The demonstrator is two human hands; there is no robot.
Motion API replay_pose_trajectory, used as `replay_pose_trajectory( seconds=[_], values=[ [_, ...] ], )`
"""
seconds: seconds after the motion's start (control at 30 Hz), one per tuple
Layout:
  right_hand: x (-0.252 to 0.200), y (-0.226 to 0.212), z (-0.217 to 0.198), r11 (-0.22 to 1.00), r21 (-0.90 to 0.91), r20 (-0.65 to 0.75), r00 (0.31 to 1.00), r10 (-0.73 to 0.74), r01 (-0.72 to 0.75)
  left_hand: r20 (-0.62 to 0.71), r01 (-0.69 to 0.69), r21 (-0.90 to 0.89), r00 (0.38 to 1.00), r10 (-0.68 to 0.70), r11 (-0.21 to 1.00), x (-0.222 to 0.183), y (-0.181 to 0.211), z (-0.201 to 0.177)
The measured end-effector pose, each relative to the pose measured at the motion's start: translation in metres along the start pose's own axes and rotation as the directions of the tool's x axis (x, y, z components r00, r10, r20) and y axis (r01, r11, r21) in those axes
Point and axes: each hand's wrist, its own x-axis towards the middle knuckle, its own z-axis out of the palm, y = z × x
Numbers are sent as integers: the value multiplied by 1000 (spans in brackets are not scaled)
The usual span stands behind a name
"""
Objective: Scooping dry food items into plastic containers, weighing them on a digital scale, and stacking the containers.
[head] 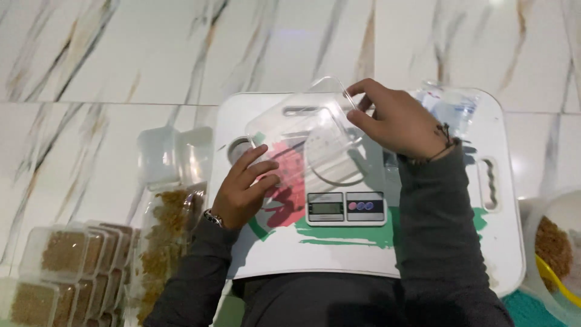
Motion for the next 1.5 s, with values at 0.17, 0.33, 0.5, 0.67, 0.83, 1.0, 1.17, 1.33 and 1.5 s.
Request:
replay_pose_trajectory(
  seconds=[0.17,0.33,0.5,0.67,0.83,1.0,1.17,1.33,1.5],
  values=[
    [-4,34,-23,928,-295,127,954,273,-227,53,-24,-127,998,31,992,4,10,28],
    [4,71,-19,901,-325,150,925,349,-288,86,-57,-128,994,68,990,-19,1,58],
    [10,83,-15,876,-349,184,893,412,-333,82,-88,-147,992,101,985,-39,-13,73],
    [-2,73,-28,909,-311,106,940,323,-277,-68,177,118,983,-170,977,-31,-18,71],
    [-24,98,-46,934,-175,-209,939,274,-311,-119,606,169,796,-594,777,6,-13,52],
    [-52,123,-68,938,-112,-530,818,221,-327,0,709,514,563,-826,484,-35,-49,50],
    [-57,208,-67,863,-52,-692,641,332,-503,49,568,671,608,-793,477,-44,-48,50],
    [-65,279,-50,580,88,-669,384,637,-810,93,575,652,587,-804,495,-41,-47,45],
    [-71,316,-10,645,240,-577,428,696,-726,107,536,639,648,-754,552,-57,-62,45]
  ],
)
